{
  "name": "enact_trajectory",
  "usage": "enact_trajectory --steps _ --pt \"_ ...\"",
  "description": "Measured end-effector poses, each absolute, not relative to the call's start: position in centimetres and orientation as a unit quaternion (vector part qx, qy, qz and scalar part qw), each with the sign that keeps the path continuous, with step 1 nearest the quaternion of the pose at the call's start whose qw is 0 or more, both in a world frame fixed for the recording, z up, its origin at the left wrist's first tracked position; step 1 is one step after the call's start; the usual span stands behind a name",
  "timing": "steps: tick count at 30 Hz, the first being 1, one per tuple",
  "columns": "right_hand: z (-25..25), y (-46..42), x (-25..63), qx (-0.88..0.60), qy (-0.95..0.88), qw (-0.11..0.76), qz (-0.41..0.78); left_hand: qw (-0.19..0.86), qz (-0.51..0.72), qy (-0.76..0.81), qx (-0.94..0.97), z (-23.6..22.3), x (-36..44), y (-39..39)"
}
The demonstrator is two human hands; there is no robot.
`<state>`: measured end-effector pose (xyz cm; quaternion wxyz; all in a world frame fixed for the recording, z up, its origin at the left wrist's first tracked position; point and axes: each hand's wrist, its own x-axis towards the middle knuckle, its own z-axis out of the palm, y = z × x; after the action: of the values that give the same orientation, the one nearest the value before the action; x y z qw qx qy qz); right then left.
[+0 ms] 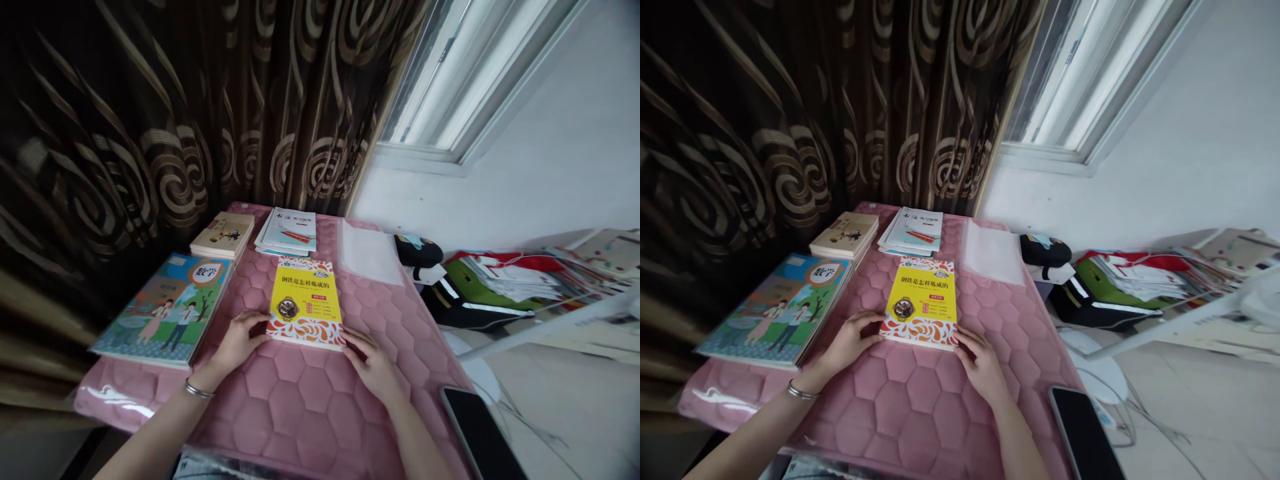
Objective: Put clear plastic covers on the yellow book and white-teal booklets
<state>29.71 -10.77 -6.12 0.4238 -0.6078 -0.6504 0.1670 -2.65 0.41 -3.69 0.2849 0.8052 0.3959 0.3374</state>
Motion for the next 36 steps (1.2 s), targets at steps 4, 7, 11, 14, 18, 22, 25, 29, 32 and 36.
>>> enact_trajectory --steps 4,7,11,14,18,22,25,29,32,36 --pt "-5.5 -10.8 30.0 -0.598 -0.658 0.418 0.188 0.266 0.334 0.409 0.806 -3.4 -2.4 0.1" --pt "-4.9 -9.7 30.3 -0.601 -0.658 0.412 0.189 0.238 0.322 0.428 0.810 -3.4 -2.1 -0.1" --pt "-3.9 -5.3 30.0 -0.624 -0.658 0.398 0.142 0.212 0.297 0.465 0.806 -3.7 -1.7 -0.3" --pt "-2.7 -0.5 29.4 -0.659 -0.681 0.308 0.091 0.208 0.279 0.482 0.804 -3.9 -1.6 -0.3" --pt "-1.0 5.6 28.6 -0.714 -0.674 0.179 0.064 0.203 0.263 0.496 0.803 -4.1 -1.6 -0.6" --pt "-0.5 10.0 28.4 -0.731 -0.665 0.132 0.077 0.195 0.253 0.506 0.801 -4.3 -1.5 -0.8" --pt "-0.5 11.8 28.3 -0.746 -0.653 0.093 0.092 0.202 0.265 0.511 0.793 -4.5 -1.5 -0.7" --pt "-0.3 12.7 28.2 -0.768 -0.629 0.055 0.108 0.210 0.288 0.512 0.782 -4.9 -1.5 -0.6" --pt "0.3 12.4 28.1 -0.776 -0.618 0.042 0.115 0.194 0.316 0.512 0.775 -5.6 -1.8 -0.3" --pt "0.7 10.3 28.1 -0.783 -0.611 0.040 0.110 0.126 0.415 0.551 0.713 -6.4 -2.6 0.4"
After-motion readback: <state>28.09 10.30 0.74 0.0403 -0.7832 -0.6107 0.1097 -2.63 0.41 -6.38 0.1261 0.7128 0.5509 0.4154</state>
